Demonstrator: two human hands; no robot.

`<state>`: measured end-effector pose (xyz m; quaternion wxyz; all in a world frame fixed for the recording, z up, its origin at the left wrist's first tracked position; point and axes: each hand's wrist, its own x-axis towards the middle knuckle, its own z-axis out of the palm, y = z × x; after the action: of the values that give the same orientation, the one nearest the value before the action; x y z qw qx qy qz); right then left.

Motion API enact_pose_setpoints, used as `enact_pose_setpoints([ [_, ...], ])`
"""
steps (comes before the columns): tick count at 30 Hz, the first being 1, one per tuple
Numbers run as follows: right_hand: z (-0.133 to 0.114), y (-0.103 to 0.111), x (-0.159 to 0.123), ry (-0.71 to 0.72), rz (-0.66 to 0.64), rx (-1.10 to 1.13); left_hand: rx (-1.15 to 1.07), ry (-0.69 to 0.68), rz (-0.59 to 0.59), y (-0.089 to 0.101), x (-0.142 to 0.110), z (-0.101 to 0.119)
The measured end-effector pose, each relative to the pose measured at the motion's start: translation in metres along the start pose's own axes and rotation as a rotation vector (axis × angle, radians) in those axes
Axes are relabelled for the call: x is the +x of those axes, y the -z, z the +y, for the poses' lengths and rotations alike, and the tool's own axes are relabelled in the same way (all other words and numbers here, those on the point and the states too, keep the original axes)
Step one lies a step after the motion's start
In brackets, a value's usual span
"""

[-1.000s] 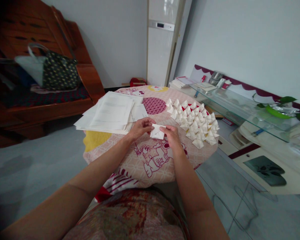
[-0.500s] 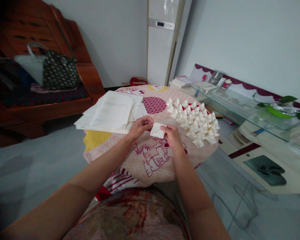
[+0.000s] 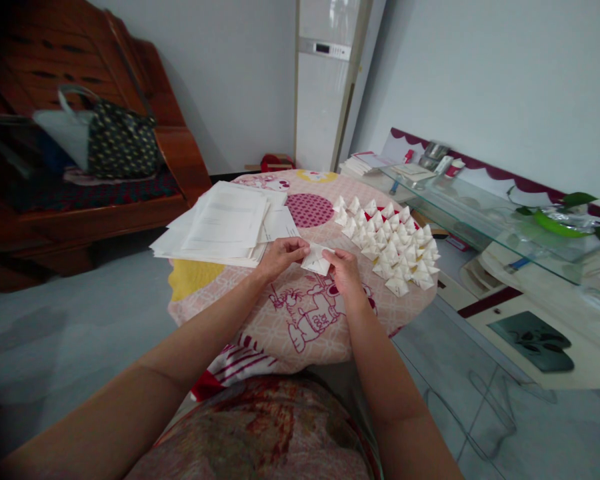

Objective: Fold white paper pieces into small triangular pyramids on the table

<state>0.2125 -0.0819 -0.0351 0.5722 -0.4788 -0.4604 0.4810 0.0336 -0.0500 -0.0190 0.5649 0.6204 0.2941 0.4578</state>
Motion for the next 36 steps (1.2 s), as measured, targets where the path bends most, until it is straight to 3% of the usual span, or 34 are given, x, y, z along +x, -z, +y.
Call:
enact_pose_setpoints([
  [5,-0.008,-0.001,-0.003,0.051,0.036,-0.032,0.174,0.023,0.009,0.002,0.001,-0.001],
  [12,-0.014,-0.002,-0.007,0.104,-0.041,-0.187,0.335,-0.022,-0.001,0.004,-0.001,0.002],
  [20,-0.016,0.000,-0.011,0.136,-0.100,-0.249,0.028,0.007,0.051,0.005,0.001,-0.006],
  [28,-0.017,-0.003,-0.011,0.210,-0.161,-0.329,0.065,0.129,0.008,0.008,0.000,-0.006],
  [36,-0.004,0.000,-0.005,0.145,-0.061,-0.240,0.033,0.160,0.012,0.004,0.001,-0.003],
])
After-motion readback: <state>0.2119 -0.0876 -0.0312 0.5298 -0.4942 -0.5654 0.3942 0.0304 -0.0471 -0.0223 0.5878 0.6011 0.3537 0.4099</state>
